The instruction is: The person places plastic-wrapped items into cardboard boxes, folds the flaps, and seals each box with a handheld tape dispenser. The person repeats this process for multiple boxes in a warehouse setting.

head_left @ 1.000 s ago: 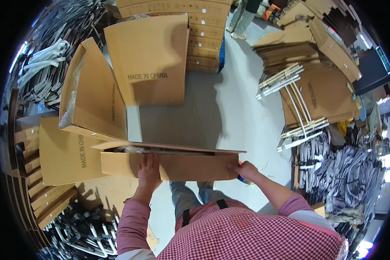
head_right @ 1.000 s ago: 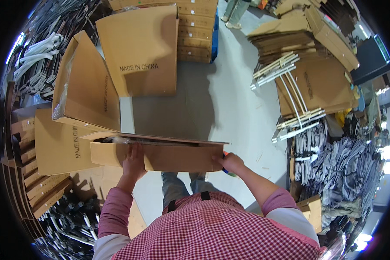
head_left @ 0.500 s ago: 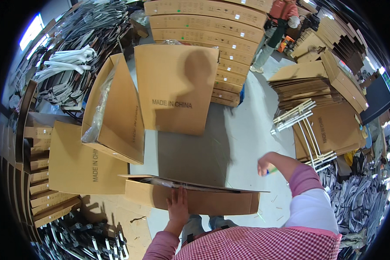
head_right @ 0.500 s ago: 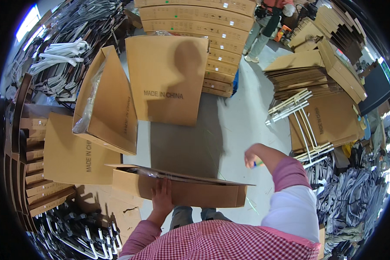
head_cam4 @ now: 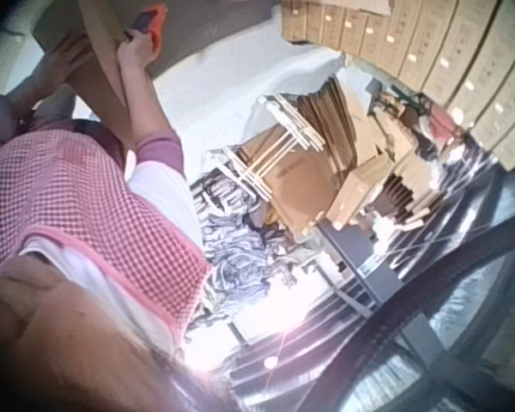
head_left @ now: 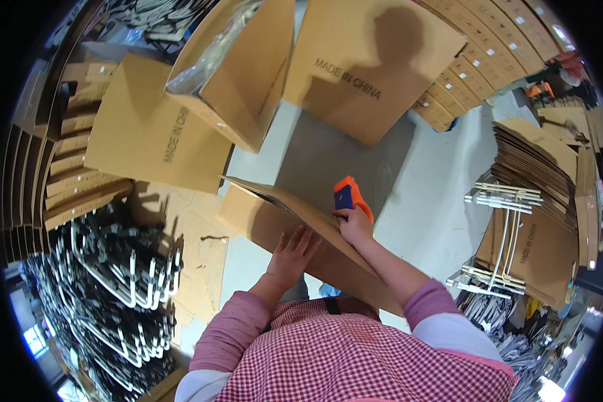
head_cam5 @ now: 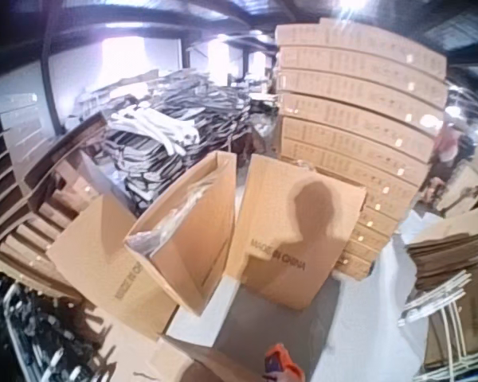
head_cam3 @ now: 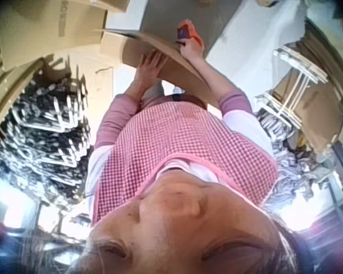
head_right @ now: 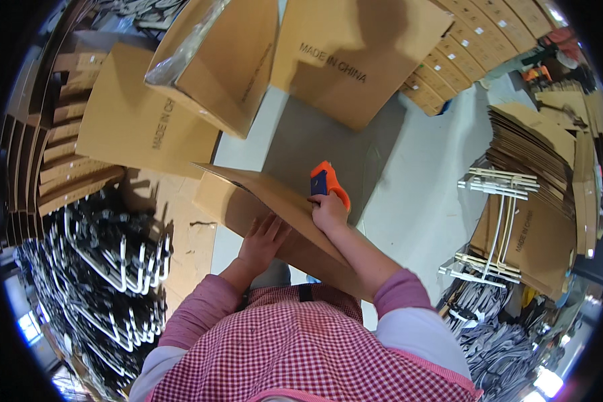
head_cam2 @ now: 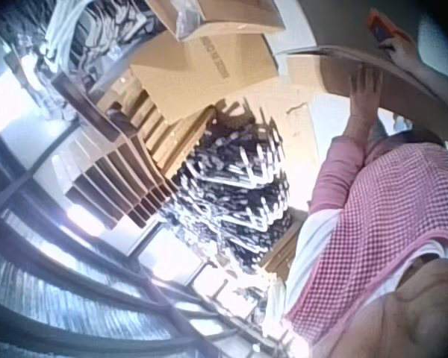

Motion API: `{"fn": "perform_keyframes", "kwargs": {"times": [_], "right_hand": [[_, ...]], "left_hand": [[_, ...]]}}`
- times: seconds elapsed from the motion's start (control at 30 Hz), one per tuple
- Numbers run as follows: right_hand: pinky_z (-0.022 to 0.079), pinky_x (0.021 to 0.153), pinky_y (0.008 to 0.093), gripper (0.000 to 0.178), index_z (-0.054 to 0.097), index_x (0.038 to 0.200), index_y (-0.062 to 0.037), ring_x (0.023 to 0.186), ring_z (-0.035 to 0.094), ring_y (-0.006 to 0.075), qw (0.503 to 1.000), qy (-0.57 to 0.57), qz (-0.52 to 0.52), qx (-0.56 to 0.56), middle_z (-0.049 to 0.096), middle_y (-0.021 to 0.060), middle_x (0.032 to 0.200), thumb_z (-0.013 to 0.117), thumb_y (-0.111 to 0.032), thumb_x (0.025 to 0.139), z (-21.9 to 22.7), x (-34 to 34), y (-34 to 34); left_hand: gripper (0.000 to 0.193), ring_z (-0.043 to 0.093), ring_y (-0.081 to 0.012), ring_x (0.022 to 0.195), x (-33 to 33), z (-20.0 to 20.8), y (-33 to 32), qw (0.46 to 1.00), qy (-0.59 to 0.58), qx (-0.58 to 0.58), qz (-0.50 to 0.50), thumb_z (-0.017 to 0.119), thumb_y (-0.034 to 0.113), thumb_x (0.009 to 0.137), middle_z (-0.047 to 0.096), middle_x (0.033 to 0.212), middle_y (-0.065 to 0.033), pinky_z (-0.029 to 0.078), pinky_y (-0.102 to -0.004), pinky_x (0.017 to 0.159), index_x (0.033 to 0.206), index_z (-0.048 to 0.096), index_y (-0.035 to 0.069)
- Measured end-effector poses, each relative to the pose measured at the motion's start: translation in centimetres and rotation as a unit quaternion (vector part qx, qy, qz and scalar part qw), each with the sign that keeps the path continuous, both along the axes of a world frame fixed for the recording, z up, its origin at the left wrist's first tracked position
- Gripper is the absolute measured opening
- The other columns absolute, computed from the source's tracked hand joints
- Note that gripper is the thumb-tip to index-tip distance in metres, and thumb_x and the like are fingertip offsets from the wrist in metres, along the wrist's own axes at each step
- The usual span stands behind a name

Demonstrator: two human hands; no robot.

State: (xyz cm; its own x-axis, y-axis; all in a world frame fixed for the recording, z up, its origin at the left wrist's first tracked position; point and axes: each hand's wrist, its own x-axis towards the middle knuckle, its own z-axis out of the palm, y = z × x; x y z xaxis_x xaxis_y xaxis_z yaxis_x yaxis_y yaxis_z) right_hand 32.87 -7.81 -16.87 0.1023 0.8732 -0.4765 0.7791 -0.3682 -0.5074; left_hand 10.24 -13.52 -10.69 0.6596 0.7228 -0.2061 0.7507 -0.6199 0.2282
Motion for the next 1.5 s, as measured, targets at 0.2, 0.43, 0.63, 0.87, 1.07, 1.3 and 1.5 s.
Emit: {"fn": "perform_keyframes", "kwargs": {"times": [0.2, 0.43, 0.63, 0.87, 1.07, 1.3, 1.5], "right_hand": [[0.049, 0.086, 0.0459, 0.021, 0.077, 0.102, -0.0177, 0.100, 0.059, 0.0334, 0.979, -0.084, -0.014, 0.186, 0.059, 0.0141, 0.101, 0.063, -0.014, 0.086, 1.8, -0.1, -0.2], [0.049, 0.082, 0.0452, 0.021, 0.075, 0.104, -0.0138, 0.095, 0.058, 0.0347, 0.939, -0.138, 0.004, 0.316, 0.056, 0.0148, 0.096, 0.064, -0.009, 0.086, 3.7, -0.1, 0.0], [0.048, 0.079, 0.0429, 0.028, 0.074, 0.105, -0.0169, 0.092, 0.057, 0.0317, 0.938, -0.134, 0.000, 0.320, 0.055, 0.0117, 0.092, 0.064, -0.008, 0.081, 2.7, -0.9, -1.0], [0.047, 0.080, 0.0472, 0.032, 0.075, 0.111, -0.0224, 0.087, 0.055, 0.0356, 0.912, -0.199, -0.043, 0.355, 0.054, 0.0141, 0.092, 0.065, -0.009, 0.083, 6.1, 3.3, -5.3], [0.042, 0.095, 0.0504, 0.031, 0.075, 0.111, -0.0230, 0.099, 0.055, 0.0410, 0.849, -0.360, -0.287, 0.260, 0.058, 0.0226, 0.103, 0.060, -0.010, 0.087, 7.7, 12.3, -16.3], [0.043, 0.093, 0.0502, 0.027, 0.076, 0.094, -0.0177, 0.099, 0.050, 0.0403, 0.855, -0.357, -0.293, 0.237, 0.054, 0.0164, 0.105, 0.062, -0.007, 0.074, 2.0, 12.3, -17.7], [0.041, 0.099, 0.0546, 0.044, 0.070, 0.118, -0.0184, 0.105, 0.051, 0.0394, 0.863, -0.309, -0.307, 0.258, 0.054, 0.0160, 0.107, 0.059, -0.004, 0.079, 4.4, 12.5, -17.0]], "left_hand": [[0.037, 0.050, -0.0311, 0.130, 0.2, -2.1, 0.8, 0.998, 0.013, -0.060, -0.009, 0.059, 0.020, 0.085, 0.060, 0.131, -0.0097, 0.034, -0.0511, 0.115, 0.120, 0.068, 0.012], [0.035, 0.063, -0.0269, 0.110, -2.5, 3.2, 2.4, 0.978, -0.019, -0.206, 0.016, 0.063, 0.035, 0.088, 0.067, 0.119, -0.0106, 0.051, -0.0427, 0.094, 0.116, 0.071, 0.014], [0.035, 0.061, -0.0303, 0.106, 0.3, 5.0, 8.9, 0.955, -0.255, 0.115, 0.101, 0.076, 0.034, 0.080, 0.066, 0.106, -0.0113, 0.044, -0.0481, 0.102, 0.100, 0.068, 0.006], [0.048, 0.056, -0.0325, 0.111, 0.3, -1.2, 10.4, 0.994, -0.088, 0.041, 0.054, 0.069, 0.050, 0.083, 0.063, 0.109, -0.0123, 0.028, -0.0518, 0.113, 0.104, 0.065, 0.007], [0.044, 0.056, -0.0347, 0.110, 0.1, -1.5, 10.4, 0.990, -0.116, 0.076, 0.031, 0.069, 0.045, 0.083, 0.063, 0.110, -0.0127, 0.032, -0.0522, 0.109, 0.107, 0.065, 0.008], [0.047, 0.053, -0.0375, 0.114, 0.6, -1.9, 12.2, 0.991, -0.128, 0.041, -0.019, 0.066, 0.043, 0.086, 0.061, 0.115, -0.0179, 0.034, -0.0539, 0.104, 0.113, 0.062, 0.005], [0.084, 0.047, -0.0423, 0.123, 1.6, 0.0, 12.7, 0.985, -0.030, 0.001, -0.170, 0.064, 0.063, 0.080, 0.047, 0.135, -0.0235, 0.032, -0.0564, 0.106, 0.137, 0.047, 0.004]]}}
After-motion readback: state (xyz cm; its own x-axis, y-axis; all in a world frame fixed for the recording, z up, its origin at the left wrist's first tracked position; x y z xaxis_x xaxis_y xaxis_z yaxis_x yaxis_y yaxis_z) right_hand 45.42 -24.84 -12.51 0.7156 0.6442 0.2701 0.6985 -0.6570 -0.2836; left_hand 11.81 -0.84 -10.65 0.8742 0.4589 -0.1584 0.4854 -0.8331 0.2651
